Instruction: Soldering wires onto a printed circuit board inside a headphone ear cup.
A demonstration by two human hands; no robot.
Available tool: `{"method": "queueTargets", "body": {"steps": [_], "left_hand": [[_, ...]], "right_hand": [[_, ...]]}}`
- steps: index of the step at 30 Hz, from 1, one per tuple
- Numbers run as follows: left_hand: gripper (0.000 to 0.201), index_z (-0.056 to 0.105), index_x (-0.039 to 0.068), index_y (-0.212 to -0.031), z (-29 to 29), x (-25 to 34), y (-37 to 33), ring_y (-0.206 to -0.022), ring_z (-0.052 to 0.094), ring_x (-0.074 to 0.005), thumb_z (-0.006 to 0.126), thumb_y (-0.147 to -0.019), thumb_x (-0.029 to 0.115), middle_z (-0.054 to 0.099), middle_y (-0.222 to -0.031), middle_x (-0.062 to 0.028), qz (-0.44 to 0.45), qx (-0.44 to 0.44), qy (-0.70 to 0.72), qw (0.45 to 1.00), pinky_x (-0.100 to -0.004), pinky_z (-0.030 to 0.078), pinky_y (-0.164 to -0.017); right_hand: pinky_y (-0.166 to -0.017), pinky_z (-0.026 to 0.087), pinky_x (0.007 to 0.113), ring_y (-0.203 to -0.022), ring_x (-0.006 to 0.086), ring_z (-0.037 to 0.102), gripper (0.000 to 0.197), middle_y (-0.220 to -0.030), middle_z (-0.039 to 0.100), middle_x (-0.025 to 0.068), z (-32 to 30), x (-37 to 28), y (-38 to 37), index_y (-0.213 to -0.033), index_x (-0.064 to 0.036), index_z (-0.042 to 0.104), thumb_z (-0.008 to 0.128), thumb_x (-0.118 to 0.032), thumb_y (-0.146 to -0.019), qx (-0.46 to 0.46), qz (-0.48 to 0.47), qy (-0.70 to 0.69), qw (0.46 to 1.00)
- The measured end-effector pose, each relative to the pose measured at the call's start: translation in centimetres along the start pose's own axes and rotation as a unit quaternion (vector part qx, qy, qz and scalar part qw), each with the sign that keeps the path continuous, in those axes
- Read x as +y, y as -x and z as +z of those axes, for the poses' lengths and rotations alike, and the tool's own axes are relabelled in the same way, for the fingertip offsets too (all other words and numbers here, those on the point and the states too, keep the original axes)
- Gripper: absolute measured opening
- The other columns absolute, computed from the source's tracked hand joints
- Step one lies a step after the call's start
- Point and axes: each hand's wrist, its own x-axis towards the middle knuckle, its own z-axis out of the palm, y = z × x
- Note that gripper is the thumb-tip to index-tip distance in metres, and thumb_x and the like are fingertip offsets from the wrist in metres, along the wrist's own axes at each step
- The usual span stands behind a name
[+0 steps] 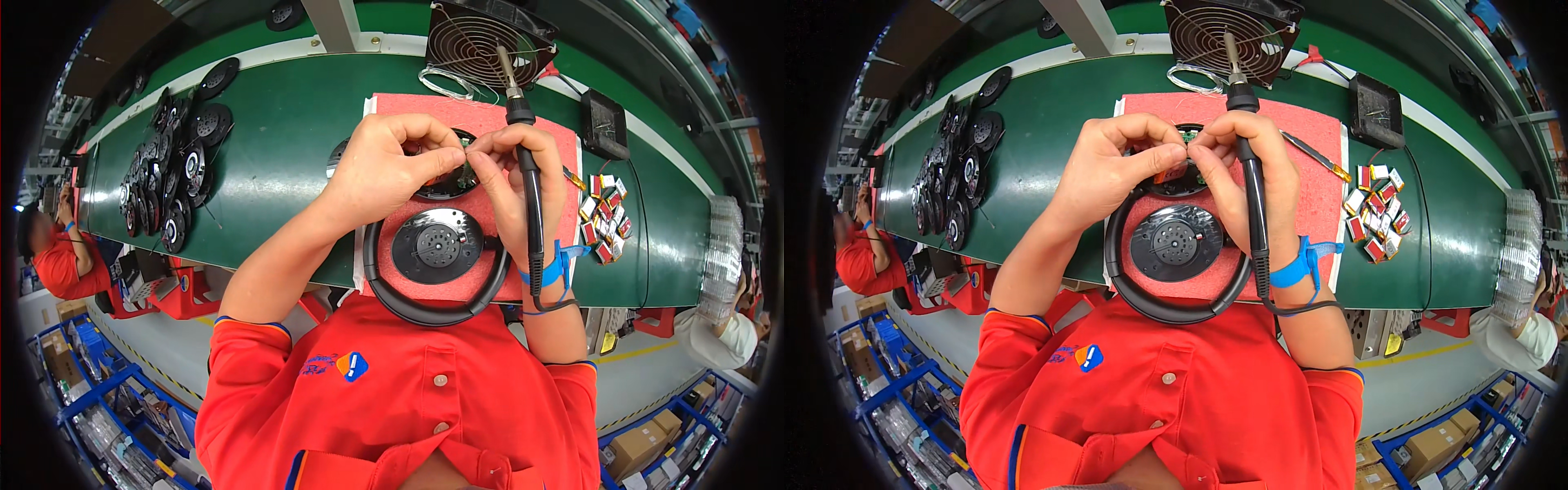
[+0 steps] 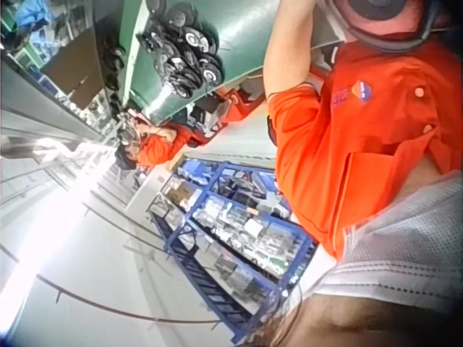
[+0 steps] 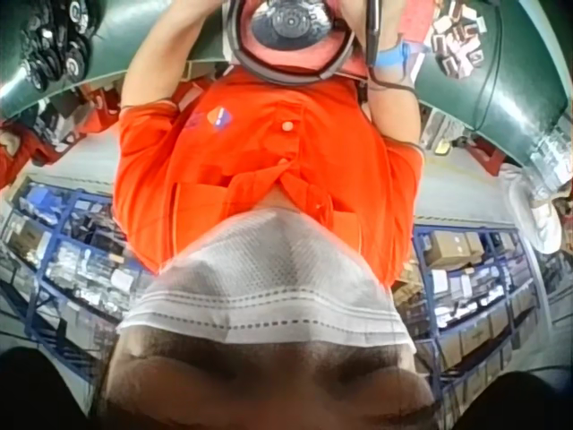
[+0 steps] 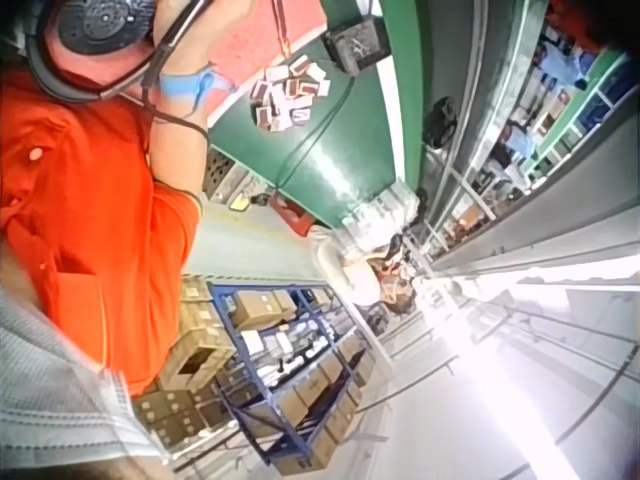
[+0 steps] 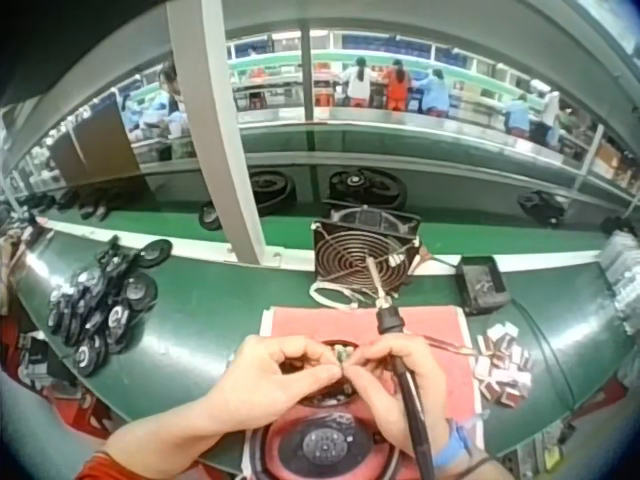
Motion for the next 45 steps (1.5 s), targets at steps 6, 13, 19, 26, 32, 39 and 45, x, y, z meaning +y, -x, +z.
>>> {"method": "queueTargets", "body": {"steps": [6,13,19,26,32,39,45], "left_hand": [[0.013,0.068,-0.001,-0.085,-0.1,-0.1,0.5,-0.073,0.061,-0.0091,0.067,-0.08,0.01,0.067,-0.077,-0.0053,0.001,0.039,0.019,0.999,-0.0252,0.05,-0.066],[0.012,0.065,0.003,-0.086,1.2,-0.7,0.7,-0.075,0.06,-0.0162,0.07,-0.075,0.008,0.064,-0.076,-0.0056,0.176,0.045,-0.109,0.977,-0.0294,0.048,-0.071],[0.009,0.063,0.005,-0.079,1.2,-1.2,0.1,-0.073,0.057,-0.0246,0.069,-0.074,0.009,0.061,-0.074,-0.0073,0.329,0.097,-0.202,0.917,-0.0354,0.045,-0.068],[0.012,0.061,-0.001,-0.09,1.0,0.2,0.9,-0.069,0.059,-0.0094,0.062,-0.085,0.011,0.064,-0.077,-0.0063,0.046,0.044,0.015,0.998,-0.0259,0.049,-0.064],[0.015,0.064,0.001,-0.089,1.1,-0.1,0.5,-0.065,0.06,-0.0139,0.07,-0.078,0.009,0.062,-0.071,-0.006,0.199,0.048,-0.154,0.967,-0.0274,0.047,-0.061],[0.011,0.065,0.002,-0.084,1.0,-0.5,0.4,-0.065,0.061,-0.0219,0.069,-0.076,0.007,0.063,-0.071,-0.0077,0.332,0.083,-0.263,0.902,-0.0302,0.044,-0.066],[0.008,0.069,0.003,-0.081,0.2,-0.4,0.3,-0.076,0.06,-0.0238,0.067,-0.075,0.009,0.065,-0.075,-0.0084,0.148,0.05,-0.156,0.975,-0.0332,0.046,-0.072]], "right_hand": [[-0.078,0.049,0.026,-0.085,0.0139,0.06,0.027,-0.092,0.058,0.0077,0.0,-0.3,0.2,-0.102,-0.0023,0.05,0.063,0.009,-0.081,0.011,0.019,0.037,0.999],[-0.073,0.047,0.025,-0.082,0.0147,0.059,0.032,-0.088,0.058,0.0088,-0.9,-0.6,1.0,-0.104,-0.0034,0.045,0.062,0.011,-0.08,0.029,0.008,-0.037,0.999],[-0.075,0.045,0.025,-0.079,0.0123,0.054,0.034,-0.086,0.053,0.0052,-0.6,-1.1,1.0,-0.103,-0.0056,0.046,0.063,0.011,-0.078,0.072,0.01,-0.005,0.997],[-0.073,0.047,0.024,-0.081,0.0135,0.06,0.033,-0.088,0.058,0.0083,0.0,0.1,0.1,-0.104,-0.0032,0.046,0.062,0.012,-0.08,0.038,0.006,-0.019,0.999],[-0.073,0.048,0.026,-0.081,0.0147,0.06,0.032,-0.089,0.058,0.0095,-0.7,0.1,0.4,-0.107,-0.0021,0.045,0.06,0.012,-0.082,0.024,-0.018,-0.008,1.0],[-0.072,0.047,0.025,-0.08,0.0138,0.059,0.033,-0.088,0.056,0.009,-1.0,-0.2,0.8,-0.109,-0.0019,0.044,0.059,0.012,-0.082,0.005,-0.028,-0.011,1.0],[-0.071,0.046,0.024,-0.075,0.01,0.056,0.026,-0.086,0.061,0.0046,-0.7,-1.1,0.0,-0.1,-0.0024,0.053,0.065,0.007,-0.079,0.017,-0.066,0.167,0.984]]}}
